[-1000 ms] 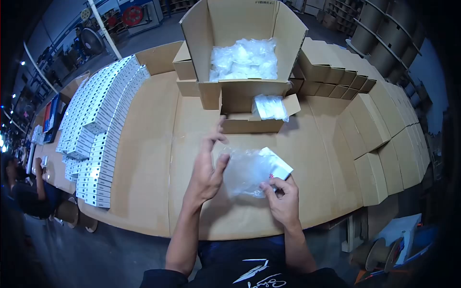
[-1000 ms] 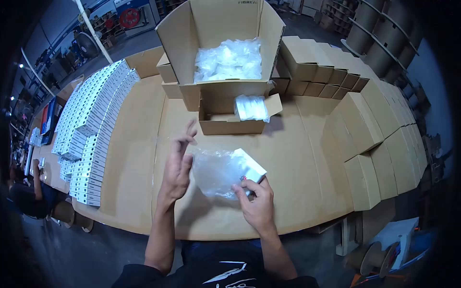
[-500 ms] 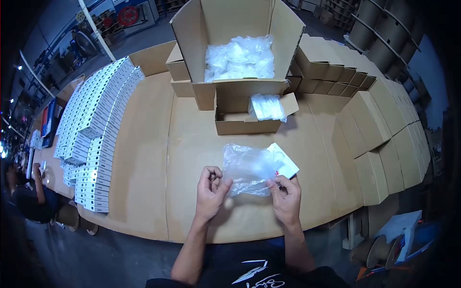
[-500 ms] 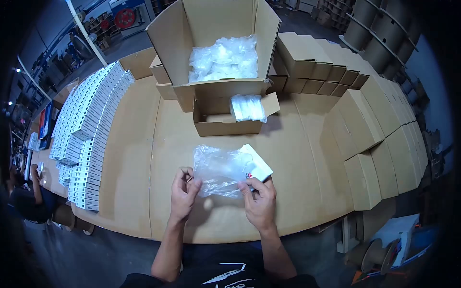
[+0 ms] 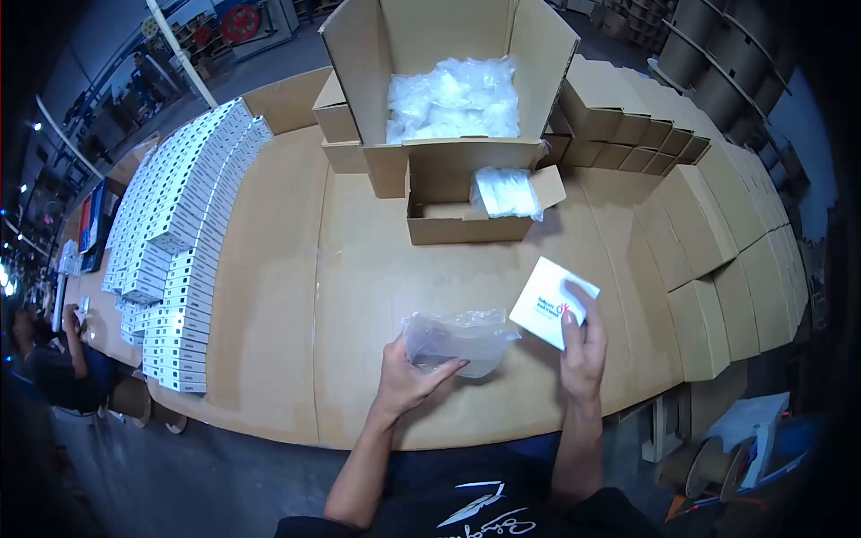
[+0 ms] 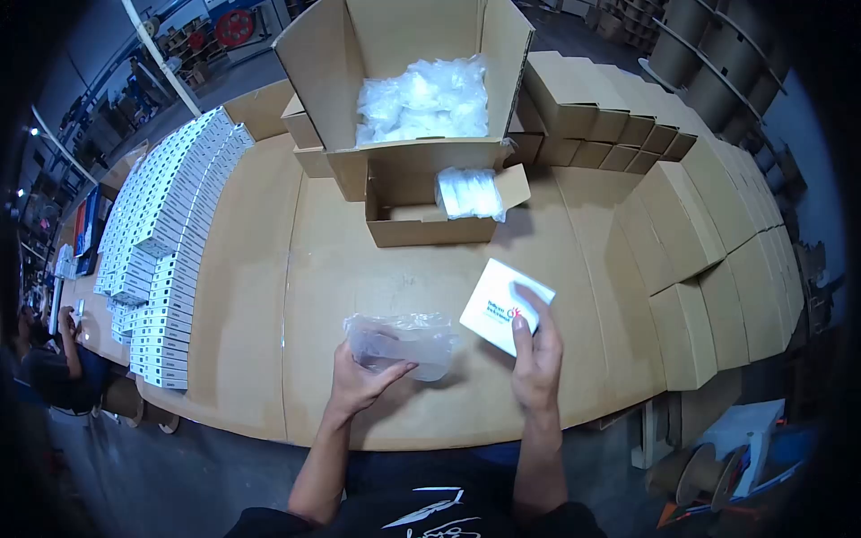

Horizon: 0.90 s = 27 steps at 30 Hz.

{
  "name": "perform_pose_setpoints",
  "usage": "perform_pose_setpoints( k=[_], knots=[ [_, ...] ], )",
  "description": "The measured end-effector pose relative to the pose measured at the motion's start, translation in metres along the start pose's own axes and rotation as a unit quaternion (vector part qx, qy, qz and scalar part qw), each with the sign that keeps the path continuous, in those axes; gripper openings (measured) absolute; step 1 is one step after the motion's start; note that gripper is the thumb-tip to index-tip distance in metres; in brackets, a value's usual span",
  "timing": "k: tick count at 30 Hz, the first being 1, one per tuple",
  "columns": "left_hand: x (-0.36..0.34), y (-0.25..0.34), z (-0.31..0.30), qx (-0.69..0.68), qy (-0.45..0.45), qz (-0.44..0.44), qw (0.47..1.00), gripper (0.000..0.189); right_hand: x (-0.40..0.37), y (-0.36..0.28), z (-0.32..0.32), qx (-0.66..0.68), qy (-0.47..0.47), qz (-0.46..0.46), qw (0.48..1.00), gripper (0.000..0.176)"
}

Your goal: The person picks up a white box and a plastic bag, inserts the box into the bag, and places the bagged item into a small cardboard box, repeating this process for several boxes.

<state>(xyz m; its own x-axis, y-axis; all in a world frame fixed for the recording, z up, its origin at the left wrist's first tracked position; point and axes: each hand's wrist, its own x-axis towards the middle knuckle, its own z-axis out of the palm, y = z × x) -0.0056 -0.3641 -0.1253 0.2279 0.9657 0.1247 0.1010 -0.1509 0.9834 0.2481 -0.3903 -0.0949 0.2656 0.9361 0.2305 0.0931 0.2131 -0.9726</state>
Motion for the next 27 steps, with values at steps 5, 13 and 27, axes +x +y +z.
perform_pose_setpoints(
  k=[5, 13, 27],
  knots=[
    [-0.005, 0.002, 0.009, 0.004, -0.02, 0.0, 1.0, 0.041, 0.024, -0.02, 0.007, 0.034, 0.018, -0.159, 0.987, 0.062],
    [-0.004, 0.005, 0.007, -0.001, -0.015, -0.013, 1.0, 0.042, 0.038, -0.037, 0.022, 0.057, -0.168, -0.192, 0.965, 0.026],
    [-0.002, -0.002, 0.017, -0.073, 0.028, -0.01, 0.997, 0.062, 0.048, -0.048, 0.043, -0.012, -0.268, -0.144, 0.953, 0.027]
  ],
)
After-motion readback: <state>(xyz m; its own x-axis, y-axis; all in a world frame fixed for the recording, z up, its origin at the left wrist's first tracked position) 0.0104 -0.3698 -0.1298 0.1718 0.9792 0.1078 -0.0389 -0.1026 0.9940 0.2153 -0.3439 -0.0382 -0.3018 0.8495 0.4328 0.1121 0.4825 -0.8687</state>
